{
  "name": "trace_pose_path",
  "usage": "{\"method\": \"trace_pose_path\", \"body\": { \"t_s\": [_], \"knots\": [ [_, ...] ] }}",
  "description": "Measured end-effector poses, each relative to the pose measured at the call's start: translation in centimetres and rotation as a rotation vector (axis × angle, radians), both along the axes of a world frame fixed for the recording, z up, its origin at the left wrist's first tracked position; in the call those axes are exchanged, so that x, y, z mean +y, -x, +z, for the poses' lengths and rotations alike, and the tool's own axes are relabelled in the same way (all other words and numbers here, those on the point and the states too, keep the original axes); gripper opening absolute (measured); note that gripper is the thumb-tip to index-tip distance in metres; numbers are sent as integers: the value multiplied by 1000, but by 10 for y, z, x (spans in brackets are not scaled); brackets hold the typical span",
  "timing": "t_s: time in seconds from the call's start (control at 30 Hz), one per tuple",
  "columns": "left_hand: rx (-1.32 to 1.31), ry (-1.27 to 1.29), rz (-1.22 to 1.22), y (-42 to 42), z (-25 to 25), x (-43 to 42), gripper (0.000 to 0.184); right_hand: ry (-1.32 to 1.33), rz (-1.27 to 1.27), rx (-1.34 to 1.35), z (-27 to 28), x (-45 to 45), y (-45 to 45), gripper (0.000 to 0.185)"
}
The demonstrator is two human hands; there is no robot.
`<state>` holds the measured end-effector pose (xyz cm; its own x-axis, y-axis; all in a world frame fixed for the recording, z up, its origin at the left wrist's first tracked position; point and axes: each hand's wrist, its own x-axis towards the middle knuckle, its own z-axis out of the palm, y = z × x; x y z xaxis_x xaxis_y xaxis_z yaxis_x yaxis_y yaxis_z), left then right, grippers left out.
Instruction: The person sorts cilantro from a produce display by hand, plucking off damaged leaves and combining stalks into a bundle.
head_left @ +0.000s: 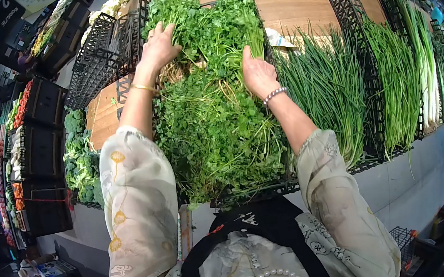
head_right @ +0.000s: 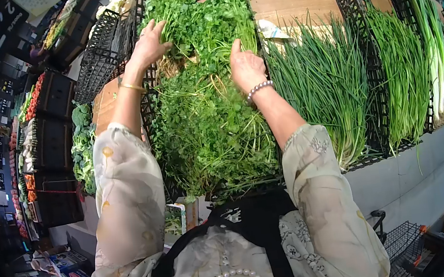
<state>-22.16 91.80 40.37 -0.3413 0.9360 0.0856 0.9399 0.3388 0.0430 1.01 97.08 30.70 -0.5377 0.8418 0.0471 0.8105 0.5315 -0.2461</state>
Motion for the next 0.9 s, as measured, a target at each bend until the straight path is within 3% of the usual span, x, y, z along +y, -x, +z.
{"method": "trace_pose_path", "body": {
  "t_s": [0.03, 0.1, 0.13, 0.17, 0.23, 0.27, 0.3, 0.33, 0.47, 0.5, 0.6, 0.63, 0.7, 0.8, 0.83, 0.9],
  "knots": [
    [47, -50, -30, -14, 7, -16, 67, 19, 18, 38, 5, 5, -1, 42],
    [-189, -189, -96, -22, -4, -37, 61, 60, 62, 111, 17, 13, -5, 32],
    [-444, -104, -114, -34, 1, -52, 57, 3, 68, 209, 25, 13, -11, 21],
    [-700, -16, -132, -48, 4, -65, 53, 82, 16, 292, 36, 17, -14, 37],
    [-1111, 98, -112, -68, -12, -83, 48, 167, 52, 545, 54, 18, -27, 39],
    [-1346, 5, -88, -77, -33, -88, 47, 11, 122, 613, 48, 24, -28, 40],
    [-1580, -96, -65, -88, -49, -91, 46, 220, 90, 585, 81, 3, -35, 38],
    [-1769, -189, -48, -103, -52, -99, 46, 245, 104, 597, 91, -8, -36, 39],
    [-2300, -429, -197, -130, -70, -108, 28, 476, 126, 631, 85, -53, -39, 42],
    [-2322, -410, -208, -136, -68, -115, 23, 395, 167, 639, 85, -68, -44, 42],
    [-2193, -484, -122, -147, -71, -149, 26, 615, 201, 1002, 74, -112, -62, 36],
    [-2113, -501, -88, -149, -69, -165, 31, 438, 200, 996, 61, -116, -64, 30],
    [-2016, -597, -67, -162, -68, -194, 35, 460, 110, 1050, 52, -137, -82, 23],
    [-1602, -464, -20, -170, -86, -213, 38, 355, 116, 1121, 41, -176, -91, 20],
    [-1573, -508, -7, -174, -103, -216, 43, 381, 251, 1201, 31, -184, -88, 18],
    [-1345, -492, 32, -183, -124, -220, 48, 322, 228, 1083, 20, -193, -83, 21]
  ]
}}
